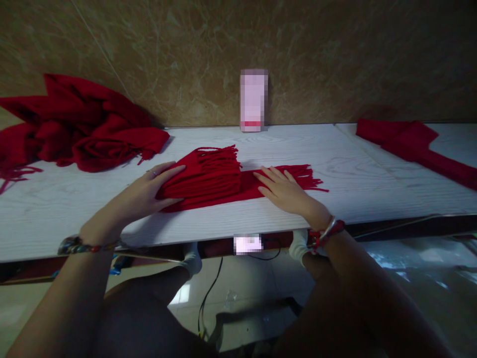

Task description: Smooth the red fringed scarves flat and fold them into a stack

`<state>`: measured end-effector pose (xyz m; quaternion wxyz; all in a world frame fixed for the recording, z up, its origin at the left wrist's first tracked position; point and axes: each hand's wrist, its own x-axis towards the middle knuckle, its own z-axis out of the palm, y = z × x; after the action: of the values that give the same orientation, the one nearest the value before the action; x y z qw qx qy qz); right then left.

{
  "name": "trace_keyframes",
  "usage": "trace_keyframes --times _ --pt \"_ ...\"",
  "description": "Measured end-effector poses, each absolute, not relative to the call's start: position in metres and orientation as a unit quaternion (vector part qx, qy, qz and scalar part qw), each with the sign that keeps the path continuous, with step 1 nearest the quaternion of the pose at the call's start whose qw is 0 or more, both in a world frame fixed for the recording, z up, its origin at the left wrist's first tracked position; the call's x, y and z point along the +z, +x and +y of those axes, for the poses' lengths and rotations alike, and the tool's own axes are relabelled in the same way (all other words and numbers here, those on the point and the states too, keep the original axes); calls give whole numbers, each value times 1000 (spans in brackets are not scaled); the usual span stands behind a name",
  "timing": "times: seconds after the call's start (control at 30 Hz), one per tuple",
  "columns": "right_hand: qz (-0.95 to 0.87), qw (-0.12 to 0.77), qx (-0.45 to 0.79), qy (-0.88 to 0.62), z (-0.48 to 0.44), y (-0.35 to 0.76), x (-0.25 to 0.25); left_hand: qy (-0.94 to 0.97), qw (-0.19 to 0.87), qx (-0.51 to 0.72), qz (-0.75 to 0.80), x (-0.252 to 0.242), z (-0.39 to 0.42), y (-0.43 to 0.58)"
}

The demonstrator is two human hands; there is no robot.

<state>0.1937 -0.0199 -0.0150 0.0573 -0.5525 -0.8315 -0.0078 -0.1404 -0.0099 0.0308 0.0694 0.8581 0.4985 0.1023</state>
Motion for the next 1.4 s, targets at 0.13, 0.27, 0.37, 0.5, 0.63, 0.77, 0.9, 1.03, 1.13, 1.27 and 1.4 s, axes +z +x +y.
trace_keyframes --times 0.13,0.27,0.37,0.5,0.63,0.77,0.9,1.03,1.13,1.27,1.4 --pt "-829 40 -25 -557 -22 197 -11 864 53 101 490 36 -9 -143" --pt "-830 30 -27 -557 -22 198 -10 867 28 117 484 39 -9 -149" --pt "-828 43 -30 -559 -22 204 -13 863 2 136 487 39 -10 -152" --pt "-825 52 -43 -561 -20 217 -17 855 -10 155 494 39 -11 -155" --pt "-824 48 -42 -563 -19 228 -17 853 15 162 496 36 -10 -152" --pt "-823 53 -39 -565 -19 229 -17 852 40 176 492 32 -12 -140" --pt "-820 59 -48 -567 -20 227 -18 819 -7 239 522 38 -19 -123" --pt "-816 57 -50 -574 -21 226 -18 797 -26 272 538 43 -21 -112" --pt "-815 65 -53 -573 -23 225 -19 840 25 214 498 35 -16 -111" --pt "-813 73 -60 -575 -23 225 -22 869 64 162 463 20 -8 -122" --pt "-814 77 -69 -571 -23 226 -23 882 65 150 443 19 -7 -135"
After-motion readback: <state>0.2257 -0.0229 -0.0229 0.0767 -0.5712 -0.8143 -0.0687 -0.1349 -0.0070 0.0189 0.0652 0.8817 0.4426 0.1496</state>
